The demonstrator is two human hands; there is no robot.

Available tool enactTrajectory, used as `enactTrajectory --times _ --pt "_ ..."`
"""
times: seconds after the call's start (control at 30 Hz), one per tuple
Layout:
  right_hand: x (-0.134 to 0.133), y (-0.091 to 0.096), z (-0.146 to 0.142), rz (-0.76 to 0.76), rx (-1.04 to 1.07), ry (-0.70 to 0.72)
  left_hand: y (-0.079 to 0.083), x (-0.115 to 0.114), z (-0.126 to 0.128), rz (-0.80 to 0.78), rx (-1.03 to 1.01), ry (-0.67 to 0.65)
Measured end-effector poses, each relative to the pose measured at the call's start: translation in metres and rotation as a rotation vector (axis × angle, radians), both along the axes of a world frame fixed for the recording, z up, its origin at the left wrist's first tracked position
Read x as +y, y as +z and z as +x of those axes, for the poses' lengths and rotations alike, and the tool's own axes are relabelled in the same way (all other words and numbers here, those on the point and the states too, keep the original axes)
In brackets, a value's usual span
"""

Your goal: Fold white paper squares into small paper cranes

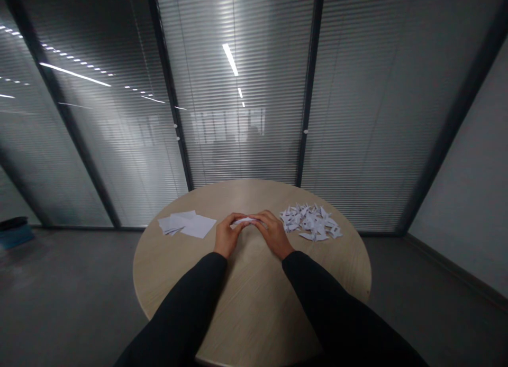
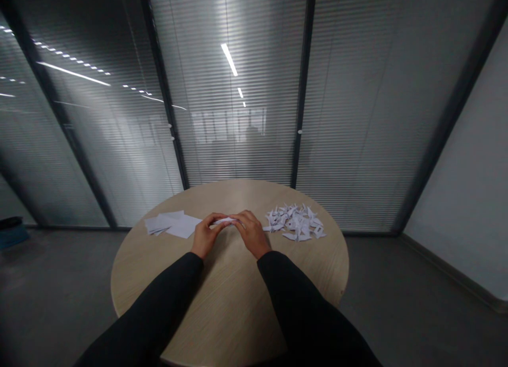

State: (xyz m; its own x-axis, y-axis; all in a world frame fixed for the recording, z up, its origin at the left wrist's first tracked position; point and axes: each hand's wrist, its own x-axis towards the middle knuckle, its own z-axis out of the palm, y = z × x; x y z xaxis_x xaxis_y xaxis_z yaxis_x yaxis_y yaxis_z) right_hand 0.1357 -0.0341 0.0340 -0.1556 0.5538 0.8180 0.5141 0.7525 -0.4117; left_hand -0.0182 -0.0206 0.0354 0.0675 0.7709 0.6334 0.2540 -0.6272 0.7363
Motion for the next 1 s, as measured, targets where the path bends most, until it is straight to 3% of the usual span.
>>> enactTrajectory --times 0.37,1.0 --pt "0.0007 0.0003 0.0 0.053 -0.011 -0.032 -0.0037 0.0033 -0.0026 0.115 0.07 0.142" --pt "0.0022 -0.0008 0.0002 0.034 0.019 -0.028 0.0027 -0.0024 -0.0039 0.177 0.125 0.196"
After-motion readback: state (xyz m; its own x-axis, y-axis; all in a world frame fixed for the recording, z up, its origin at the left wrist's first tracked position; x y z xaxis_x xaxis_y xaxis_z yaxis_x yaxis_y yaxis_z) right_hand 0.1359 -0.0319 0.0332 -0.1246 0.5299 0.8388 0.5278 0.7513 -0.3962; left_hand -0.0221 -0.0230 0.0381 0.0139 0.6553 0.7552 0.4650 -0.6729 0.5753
